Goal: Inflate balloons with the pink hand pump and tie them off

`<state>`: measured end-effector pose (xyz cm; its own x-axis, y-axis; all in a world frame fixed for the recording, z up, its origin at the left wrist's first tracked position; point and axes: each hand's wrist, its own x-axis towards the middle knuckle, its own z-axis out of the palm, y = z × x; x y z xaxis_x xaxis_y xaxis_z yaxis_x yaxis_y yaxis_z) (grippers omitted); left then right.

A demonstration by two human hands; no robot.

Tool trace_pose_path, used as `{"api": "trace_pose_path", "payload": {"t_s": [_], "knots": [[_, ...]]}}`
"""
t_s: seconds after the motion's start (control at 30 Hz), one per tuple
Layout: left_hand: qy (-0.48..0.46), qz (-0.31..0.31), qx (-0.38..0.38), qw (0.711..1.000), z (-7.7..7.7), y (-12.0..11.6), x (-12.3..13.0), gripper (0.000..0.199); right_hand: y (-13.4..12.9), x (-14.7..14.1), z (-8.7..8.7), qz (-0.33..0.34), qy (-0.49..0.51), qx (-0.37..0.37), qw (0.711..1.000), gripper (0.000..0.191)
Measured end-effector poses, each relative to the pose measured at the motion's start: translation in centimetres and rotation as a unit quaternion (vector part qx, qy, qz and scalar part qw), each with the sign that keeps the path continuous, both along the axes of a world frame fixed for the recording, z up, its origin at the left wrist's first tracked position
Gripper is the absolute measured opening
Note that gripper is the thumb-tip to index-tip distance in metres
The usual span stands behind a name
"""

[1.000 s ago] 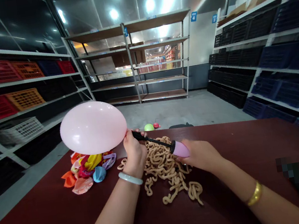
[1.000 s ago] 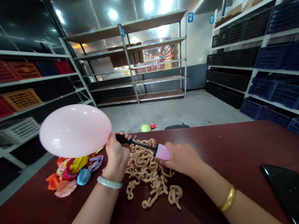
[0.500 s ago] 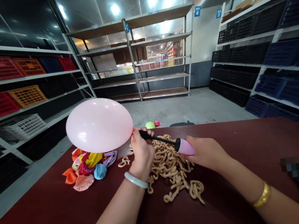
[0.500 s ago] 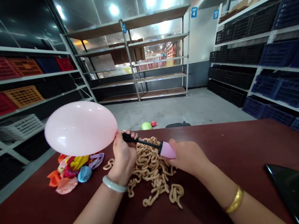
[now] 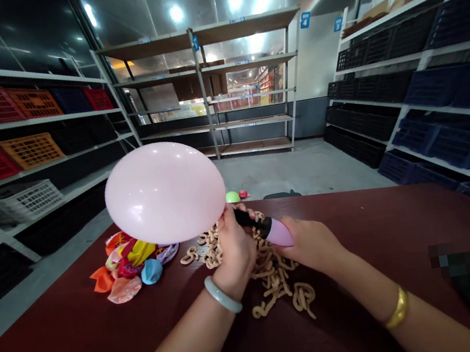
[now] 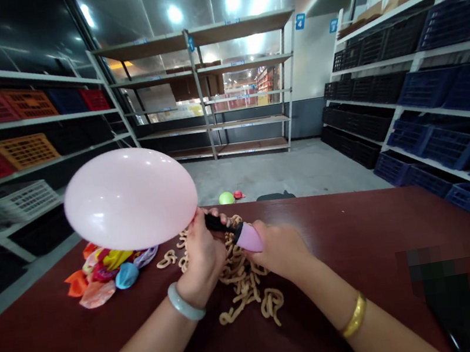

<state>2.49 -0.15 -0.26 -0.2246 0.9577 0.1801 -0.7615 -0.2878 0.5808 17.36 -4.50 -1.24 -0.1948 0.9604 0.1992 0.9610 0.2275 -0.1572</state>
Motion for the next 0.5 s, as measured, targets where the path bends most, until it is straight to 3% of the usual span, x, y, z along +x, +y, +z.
{"api": "trace_pose_path", "payload": {"t_s": [0.3, 0.4, 0.5], "knots": [[-0.030, 0.081, -0.011, 0.996, 1.5, 4.4, -7.7, 0.016, 0.6, 1.0, -0.2, 0.010, -0.023, -0.009, 1.000, 0.047], [-0.030, 0.079, -0.005, 0.996, 1.5, 4.6, -8.0, 0.017, 0.6, 1.4, 0.0, 0.007, -0.030, -0.014, 0.999, 0.050], [-0.029, 0.071, 0.009, 0.997, 1.2, 4.2, -6.7, 0.021, 0.7, 1.7, 0.1, -0.001, -0.040, -0.019, 0.999, 0.049]]}}
